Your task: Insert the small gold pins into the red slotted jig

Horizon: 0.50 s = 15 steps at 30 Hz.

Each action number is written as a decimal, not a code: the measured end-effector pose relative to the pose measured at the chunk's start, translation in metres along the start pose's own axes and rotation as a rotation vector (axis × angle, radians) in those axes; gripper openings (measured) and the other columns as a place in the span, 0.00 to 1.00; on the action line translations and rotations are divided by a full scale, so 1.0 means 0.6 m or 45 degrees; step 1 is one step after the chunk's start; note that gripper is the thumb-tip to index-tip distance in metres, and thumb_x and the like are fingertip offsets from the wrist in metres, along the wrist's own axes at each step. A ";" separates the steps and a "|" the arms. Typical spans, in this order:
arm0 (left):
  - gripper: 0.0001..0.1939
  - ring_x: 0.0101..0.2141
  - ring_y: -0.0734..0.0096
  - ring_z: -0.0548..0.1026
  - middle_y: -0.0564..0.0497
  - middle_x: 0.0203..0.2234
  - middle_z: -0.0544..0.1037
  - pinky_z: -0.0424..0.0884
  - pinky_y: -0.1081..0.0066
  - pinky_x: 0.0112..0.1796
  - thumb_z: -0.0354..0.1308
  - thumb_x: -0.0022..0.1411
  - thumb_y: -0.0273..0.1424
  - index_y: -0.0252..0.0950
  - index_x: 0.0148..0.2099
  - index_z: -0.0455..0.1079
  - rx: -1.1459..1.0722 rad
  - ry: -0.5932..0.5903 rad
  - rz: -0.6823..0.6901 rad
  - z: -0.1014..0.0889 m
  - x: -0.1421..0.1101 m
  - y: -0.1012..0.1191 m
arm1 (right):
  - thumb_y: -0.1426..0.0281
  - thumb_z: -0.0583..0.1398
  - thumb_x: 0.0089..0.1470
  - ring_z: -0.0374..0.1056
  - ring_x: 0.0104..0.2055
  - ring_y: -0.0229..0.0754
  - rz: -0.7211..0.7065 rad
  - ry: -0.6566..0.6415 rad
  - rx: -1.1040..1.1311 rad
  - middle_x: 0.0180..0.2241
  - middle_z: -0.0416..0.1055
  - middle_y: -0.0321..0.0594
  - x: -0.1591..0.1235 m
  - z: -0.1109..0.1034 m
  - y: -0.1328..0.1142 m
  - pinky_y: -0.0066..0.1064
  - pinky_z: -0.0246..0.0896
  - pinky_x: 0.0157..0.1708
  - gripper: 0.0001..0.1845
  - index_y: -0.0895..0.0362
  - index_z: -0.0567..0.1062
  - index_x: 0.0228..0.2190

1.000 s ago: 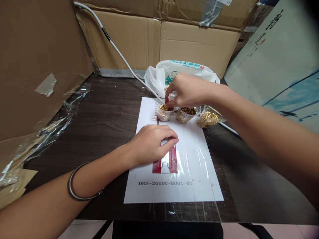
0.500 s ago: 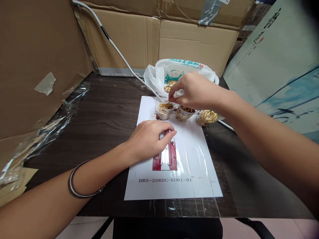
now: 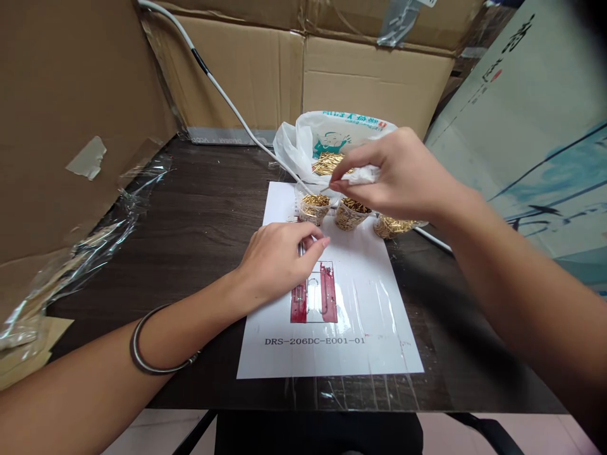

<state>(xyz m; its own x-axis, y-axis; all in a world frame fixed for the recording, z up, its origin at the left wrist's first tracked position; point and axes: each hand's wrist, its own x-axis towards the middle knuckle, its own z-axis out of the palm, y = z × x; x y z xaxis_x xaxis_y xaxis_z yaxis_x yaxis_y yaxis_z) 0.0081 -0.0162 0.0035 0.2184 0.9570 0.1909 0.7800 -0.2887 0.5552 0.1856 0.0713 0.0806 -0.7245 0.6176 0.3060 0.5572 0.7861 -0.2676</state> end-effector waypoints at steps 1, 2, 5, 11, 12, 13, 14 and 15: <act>0.12 0.25 0.75 0.69 0.56 0.29 0.79 0.63 0.70 0.30 0.54 0.63 0.40 0.41 0.40 0.76 -0.021 0.041 -0.004 -0.001 0.000 0.001 | 0.71 0.61 0.50 0.68 0.30 0.40 -0.007 -0.016 -0.006 0.27 0.76 0.38 -0.010 -0.003 -0.007 0.33 0.60 0.33 0.06 0.56 0.80 0.30; 0.12 0.25 0.76 0.69 0.56 0.30 0.79 0.64 0.70 0.30 0.56 0.62 0.40 0.40 0.42 0.75 -0.053 0.081 0.003 -0.001 0.000 0.001 | 0.71 0.62 0.50 0.67 0.28 0.39 -0.019 -0.054 -0.011 0.26 0.76 0.37 -0.020 -0.005 -0.013 0.33 0.59 0.31 0.06 0.56 0.80 0.30; 0.13 0.22 0.80 0.68 0.56 0.33 0.81 0.66 0.73 0.30 0.60 0.59 0.37 0.39 0.45 0.75 -0.172 0.181 0.075 0.000 -0.002 0.002 | 0.72 0.61 0.49 0.67 0.27 0.38 -0.050 -0.152 -0.048 0.24 0.75 0.37 -0.046 -0.001 -0.023 0.32 0.57 0.28 0.08 0.55 0.81 0.32; 0.07 0.22 0.83 0.71 0.56 0.34 0.82 0.69 0.78 0.31 0.60 0.61 0.30 0.37 0.41 0.77 -0.231 0.285 0.273 0.003 -0.005 -0.001 | 0.73 0.59 0.51 0.68 0.29 0.38 -0.095 -0.236 -0.069 0.27 0.76 0.37 -0.061 0.022 -0.019 0.30 0.55 0.29 0.10 0.54 0.80 0.34; 0.07 0.23 0.82 0.72 0.56 0.34 0.82 0.69 0.78 0.31 0.59 0.61 0.30 0.37 0.40 0.78 -0.236 0.290 0.276 0.002 -0.005 -0.002 | 0.73 0.58 0.51 0.67 0.29 0.38 -0.096 -0.235 -0.088 0.27 0.75 0.37 -0.060 0.021 -0.021 0.30 0.55 0.29 0.10 0.54 0.79 0.34; 0.07 0.24 0.81 0.73 0.56 0.33 0.82 0.70 0.78 0.32 0.59 0.61 0.29 0.37 0.40 0.78 -0.244 0.290 0.271 0.002 -0.004 -0.003 | 0.73 0.58 0.51 0.67 0.28 0.38 -0.102 -0.214 -0.119 0.27 0.75 0.37 -0.061 0.018 -0.027 0.30 0.53 0.28 0.11 0.54 0.79 0.35; 0.07 0.26 0.80 0.75 0.55 0.33 0.82 0.70 0.78 0.32 0.59 0.61 0.29 0.37 0.40 0.78 -0.252 0.286 0.260 0.001 -0.003 -0.003 | 0.72 0.58 0.51 0.66 0.27 0.37 -0.105 -0.181 -0.141 0.27 0.75 0.37 -0.063 0.013 -0.036 0.30 0.52 0.27 0.11 0.54 0.78 0.37; 0.08 0.27 0.78 0.76 0.54 0.33 0.82 0.71 0.77 0.33 0.59 0.61 0.29 0.36 0.40 0.78 -0.261 0.278 0.248 0.001 -0.002 -0.004 | 0.71 0.58 0.50 0.65 0.26 0.37 -0.115 -0.147 -0.152 0.27 0.74 0.36 -0.069 0.007 -0.049 0.30 0.51 0.26 0.12 0.53 0.77 0.38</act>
<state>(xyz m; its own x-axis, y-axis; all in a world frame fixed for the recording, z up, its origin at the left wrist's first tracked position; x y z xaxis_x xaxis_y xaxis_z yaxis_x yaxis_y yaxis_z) 0.0064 -0.0169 0.0015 0.2038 0.8613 0.4654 0.5971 -0.4860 0.6381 0.1974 0.0227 0.0719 -0.8116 0.5429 0.2155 0.5268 0.8397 -0.1315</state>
